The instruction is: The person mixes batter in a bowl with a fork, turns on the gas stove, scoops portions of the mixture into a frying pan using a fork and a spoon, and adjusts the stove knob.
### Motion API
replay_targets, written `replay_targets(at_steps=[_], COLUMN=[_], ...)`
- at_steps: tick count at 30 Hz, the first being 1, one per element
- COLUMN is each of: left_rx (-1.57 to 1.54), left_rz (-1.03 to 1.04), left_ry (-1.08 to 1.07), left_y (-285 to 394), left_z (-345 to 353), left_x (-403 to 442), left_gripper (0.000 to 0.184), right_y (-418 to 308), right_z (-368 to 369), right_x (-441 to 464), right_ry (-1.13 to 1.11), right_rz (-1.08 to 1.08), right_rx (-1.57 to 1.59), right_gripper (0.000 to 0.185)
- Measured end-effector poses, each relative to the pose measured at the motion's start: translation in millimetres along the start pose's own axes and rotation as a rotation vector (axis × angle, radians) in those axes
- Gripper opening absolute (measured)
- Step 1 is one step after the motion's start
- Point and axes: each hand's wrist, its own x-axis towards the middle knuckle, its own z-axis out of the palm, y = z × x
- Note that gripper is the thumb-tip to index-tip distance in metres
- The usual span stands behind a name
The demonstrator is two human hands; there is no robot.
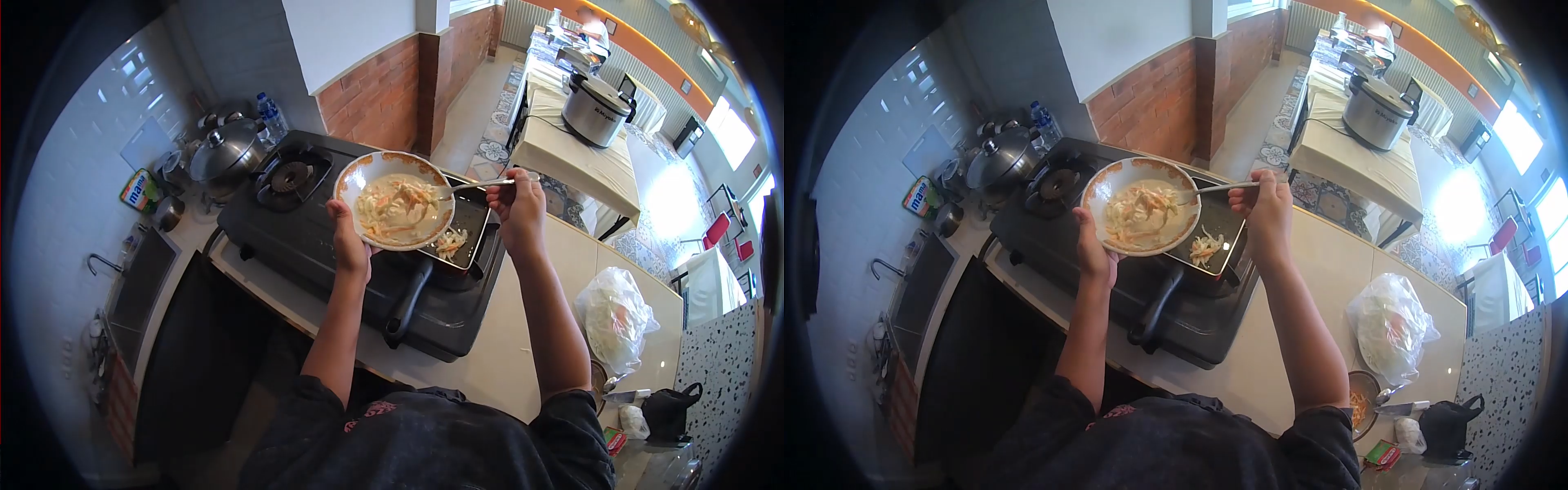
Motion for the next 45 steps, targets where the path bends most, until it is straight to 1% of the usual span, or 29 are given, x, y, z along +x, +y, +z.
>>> replay_targets(at_steps=[3, 6, 10, 13, 19, 22, 23, 26, 27, 30, 34, 36, 40, 45], left_rx=[0.007, -0.008, 0.024, 0.033, 0.036, 0.088, 0.081, 0.047, 0.026, 0.010, 0.040, 0.020, 0.026, -0.005], left_rz=[0.000, 0.016, 0.021, 0.042, 0.044, -0.004, 0.002, 0.029, 0.044, 0.052, 0.019, 0.035, 0.033, 0.055], left_ry=[-0.016, -0.027, -0.027, 0.058, 0.093, 0.012, 0.016, 0.021, 0.018, -0.012, -0.069, -0.003, 0.081, 0.100], left_y=[-4.5, -9.2, -5.1, 1.2, 0.9, -5.3, -7.5, -7.9, -8.8, -8.0, -3.8, 0.5, 6.4, 8.3], left_z=[-5.6, -15.0, -21.6, -12.2, -4.6, -15.0, -15.6, -10.4, -8.8, -9.5, -16.1, -8.9, -4.3, -2.2], left_x=[5.0, 14.0, 19.6, 16.1, 17.2, 24.7, 25.6, 25.2, 25.8, 24.9, 22.3, 16.7, 11.0, 9.2], left_gripper=[0.067, 0.068, 0.067, 0.067, 0.068, 0.064, 0.064, 0.065, 0.066, 0.066, 0.066, 0.067, 0.068, 0.069], right_y=[-12.3, -15.4, -10.2, 5.1, 32.3, 32.8, 32.0, 8.7, 1.1, -5.4, -14.0, -10.9, 5.1, 3.6], right_z=[-7.0, -29.7, -49.5, -58.1, -61.4, -57.2, -53.3, -36.1, -29.4, -26.7, -25.8, -27.7, -30.9, -30.6], right_x=[1.9, 7.5, 6.8, 3.7, 1.1, -5.8, -9.6, -28.6, -35.0, -36.7, -37.7, -40.3, -41.3, -34.3], right_ry=[0.031, 0.050, 0.097, 0.111, 0.121, 0.074, 0.054, -0.150, -0.211, -0.359, -0.366, -0.335, -0.394, -0.400], right_rz=[-0.001, -0.056, -0.062, -0.066, -0.066, -0.146, -0.223, -0.395, -0.439, -0.684, -0.683, -0.649, -0.641, -0.683], right_rx=[0.038, 0.043, 0.003, -0.072, -0.239, -0.424, -0.487, -0.786, -0.822, -0.975, -0.917, -0.890, -0.969, -0.936], right_gripper=[0.025, 0.024, 0.022, 0.023, 0.027, 0.028, 0.027, 0.024, 0.016, 0.010, 0.006, 0.006, 0.005, 0.007])
